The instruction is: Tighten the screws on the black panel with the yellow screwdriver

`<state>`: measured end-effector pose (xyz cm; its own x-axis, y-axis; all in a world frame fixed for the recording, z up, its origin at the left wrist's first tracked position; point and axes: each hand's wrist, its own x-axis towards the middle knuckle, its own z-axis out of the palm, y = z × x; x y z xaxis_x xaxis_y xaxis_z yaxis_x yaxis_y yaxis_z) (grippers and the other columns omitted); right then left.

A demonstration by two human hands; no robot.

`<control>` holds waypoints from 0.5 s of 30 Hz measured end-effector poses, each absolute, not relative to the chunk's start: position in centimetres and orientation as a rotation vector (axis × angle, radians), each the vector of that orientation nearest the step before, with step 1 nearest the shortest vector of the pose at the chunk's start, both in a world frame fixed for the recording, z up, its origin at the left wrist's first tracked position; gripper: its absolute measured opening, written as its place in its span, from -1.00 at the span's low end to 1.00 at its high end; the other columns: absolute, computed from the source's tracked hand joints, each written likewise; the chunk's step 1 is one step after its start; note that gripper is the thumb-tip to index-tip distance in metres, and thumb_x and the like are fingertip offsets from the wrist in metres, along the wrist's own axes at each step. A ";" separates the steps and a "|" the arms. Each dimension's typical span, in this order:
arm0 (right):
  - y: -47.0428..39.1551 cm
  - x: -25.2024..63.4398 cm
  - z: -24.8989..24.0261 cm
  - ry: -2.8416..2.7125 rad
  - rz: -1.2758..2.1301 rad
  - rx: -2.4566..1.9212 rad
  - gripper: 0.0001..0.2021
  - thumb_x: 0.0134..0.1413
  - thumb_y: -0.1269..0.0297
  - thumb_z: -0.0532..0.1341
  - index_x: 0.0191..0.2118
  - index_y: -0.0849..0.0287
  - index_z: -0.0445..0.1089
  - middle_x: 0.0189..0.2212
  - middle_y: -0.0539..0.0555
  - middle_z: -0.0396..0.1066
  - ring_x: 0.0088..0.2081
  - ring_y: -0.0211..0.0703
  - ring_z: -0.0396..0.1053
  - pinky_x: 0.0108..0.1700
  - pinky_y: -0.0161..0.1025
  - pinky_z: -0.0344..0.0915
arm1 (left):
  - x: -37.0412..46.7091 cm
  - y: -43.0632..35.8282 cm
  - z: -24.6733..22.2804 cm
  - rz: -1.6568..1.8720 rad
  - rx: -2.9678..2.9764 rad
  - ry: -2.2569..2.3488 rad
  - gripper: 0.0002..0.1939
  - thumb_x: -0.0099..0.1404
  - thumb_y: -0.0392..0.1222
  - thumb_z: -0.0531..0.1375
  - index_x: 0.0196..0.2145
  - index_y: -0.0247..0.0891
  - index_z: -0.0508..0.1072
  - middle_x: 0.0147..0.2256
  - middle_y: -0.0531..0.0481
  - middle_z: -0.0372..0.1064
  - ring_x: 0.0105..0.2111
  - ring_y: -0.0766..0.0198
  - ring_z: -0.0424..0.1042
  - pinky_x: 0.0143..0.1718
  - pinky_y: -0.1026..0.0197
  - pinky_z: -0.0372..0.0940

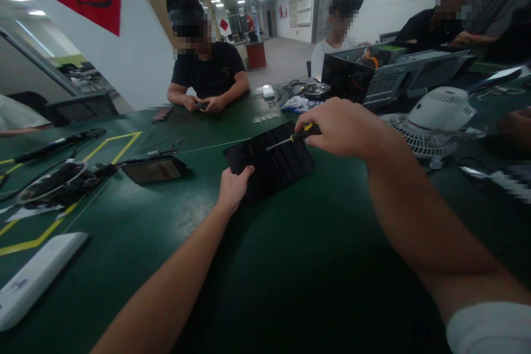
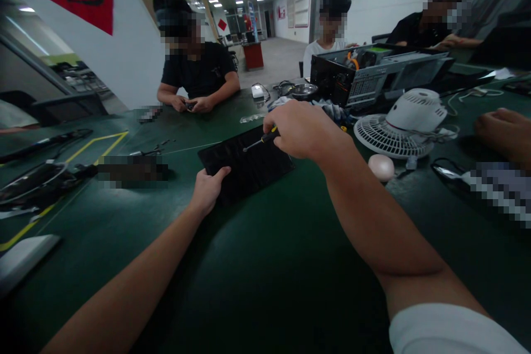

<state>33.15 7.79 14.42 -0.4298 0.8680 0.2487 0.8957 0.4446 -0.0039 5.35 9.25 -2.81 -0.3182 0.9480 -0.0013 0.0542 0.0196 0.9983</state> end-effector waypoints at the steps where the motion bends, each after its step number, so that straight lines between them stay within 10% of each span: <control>1: 7.8 33.2 14.4 -2.480 -0.189 -1.538 -0.61 0.19 0.30 0.29 0.09 0.02 0.71 0.00 0.20 0.68 -0.03 0.20 0.59 -0.05 0.01 0.44 | 5.3 9.3 -2.9 1.407 1.076 1.489 -0.57 0.03 -0.03 0.52 -0.20 -0.30 0.61 -0.23 -0.17 0.64 -0.23 -0.03 0.63 -0.09 -0.05 0.53; 15: 8.2 33.3 14.3 -2.508 -0.112 -1.475 -0.60 0.21 0.32 0.27 0.11 0.04 0.70 0.06 0.22 0.67 0.06 0.22 0.58 0.05 0.06 0.43 | 5.2 9.5 -2.9 1.388 1.085 1.517 -0.60 0.03 -0.02 0.50 -0.23 -0.28 0.60 -0.26 -0.17 0.64 -0.28 0.01 0.62 -0.15 0.00 0.53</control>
<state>33.27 8.23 14.33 -0.4672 0.8524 0.2348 0.8699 0.4906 -0.0500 5.21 9.51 -2.94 -0.3180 0.9481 -0.0061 0.0778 0.0326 0.9964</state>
